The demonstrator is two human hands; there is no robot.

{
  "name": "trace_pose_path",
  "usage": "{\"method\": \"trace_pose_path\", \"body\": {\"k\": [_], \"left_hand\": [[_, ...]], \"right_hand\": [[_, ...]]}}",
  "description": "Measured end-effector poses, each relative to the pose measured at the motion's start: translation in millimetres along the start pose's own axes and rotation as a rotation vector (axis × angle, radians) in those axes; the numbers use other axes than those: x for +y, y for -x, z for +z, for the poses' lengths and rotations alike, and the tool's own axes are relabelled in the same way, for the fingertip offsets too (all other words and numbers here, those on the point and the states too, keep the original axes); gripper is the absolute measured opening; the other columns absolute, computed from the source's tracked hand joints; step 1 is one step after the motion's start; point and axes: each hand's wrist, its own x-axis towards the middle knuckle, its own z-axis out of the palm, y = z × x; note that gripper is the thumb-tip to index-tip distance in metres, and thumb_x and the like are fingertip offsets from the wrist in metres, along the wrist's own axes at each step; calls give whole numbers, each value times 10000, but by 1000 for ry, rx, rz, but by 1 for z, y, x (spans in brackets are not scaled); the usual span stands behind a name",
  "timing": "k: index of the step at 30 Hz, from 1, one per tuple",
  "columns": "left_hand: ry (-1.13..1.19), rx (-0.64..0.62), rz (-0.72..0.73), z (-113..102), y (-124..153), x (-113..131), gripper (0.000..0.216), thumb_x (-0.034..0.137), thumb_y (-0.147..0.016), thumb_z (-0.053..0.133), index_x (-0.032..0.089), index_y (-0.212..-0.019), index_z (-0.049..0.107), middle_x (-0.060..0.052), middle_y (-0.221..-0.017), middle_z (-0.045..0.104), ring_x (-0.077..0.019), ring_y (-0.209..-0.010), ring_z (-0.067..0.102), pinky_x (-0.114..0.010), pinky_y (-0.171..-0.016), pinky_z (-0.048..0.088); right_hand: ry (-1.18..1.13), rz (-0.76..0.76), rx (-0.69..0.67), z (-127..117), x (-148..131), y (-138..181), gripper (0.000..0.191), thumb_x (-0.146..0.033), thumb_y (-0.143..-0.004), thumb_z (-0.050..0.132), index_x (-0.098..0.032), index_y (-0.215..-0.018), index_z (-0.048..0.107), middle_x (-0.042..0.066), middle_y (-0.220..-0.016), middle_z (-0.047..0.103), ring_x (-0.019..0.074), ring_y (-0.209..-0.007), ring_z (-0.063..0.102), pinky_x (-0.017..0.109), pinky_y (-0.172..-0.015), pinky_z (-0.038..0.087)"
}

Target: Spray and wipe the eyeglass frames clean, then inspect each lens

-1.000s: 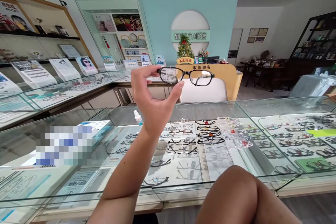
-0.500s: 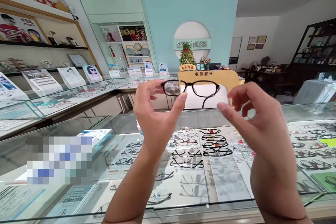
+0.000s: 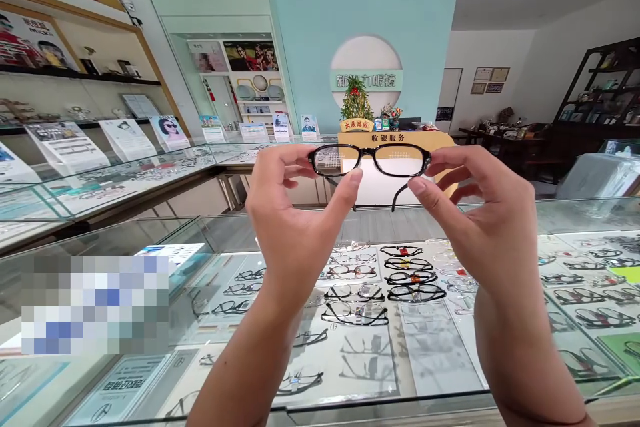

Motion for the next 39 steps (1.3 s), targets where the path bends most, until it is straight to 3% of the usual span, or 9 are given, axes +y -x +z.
{"method": "trace_pose_path", "body": {"k": [10,20,27,39], "left_hand": [[-13,-5,0,2,-1,-2,472,592,-895,874,277,-1197,695,-50,-1095,728,-257,-971,712,-465,-899,587],[28,-35,7,2,-3,-7,357,539,-958,834,357,-1262,786,-48,-1133,768,-248,-957,751,-453,-874,613],[27,-38,-3,5,-4,-8,344,518,-945,853,340,-1235,807,-50,-1093,781,-247,-951,756,-446,-856,621],[117,-137,-40,12,-4,-18,355,563,-939,844,300,-1176,830,-55,-1071,826,-251,-958,793,-433,-838,651]], "right_hand": [[23,8,-5,5,7,-2,291,-520,-997,770,-269,-1145,759,53,-1045,815,197,-799,731,335,-644,559],[-51,67,-33,9,24,-13,307,-527,-976,783,-242,-1090,792,62,-1029,821,183,-785,731,289,-591,549],[-43,99,-40,11,22,-13,307,-533,-968,797,-230,-1013,806,58,-977,822,182,-774,728,290,-595,540],[-14,47,57,7,24,-12,348,-583,-965,785,-255,-1082,796,63,-1002,816,203,-776,743,316,-577,546]]}}
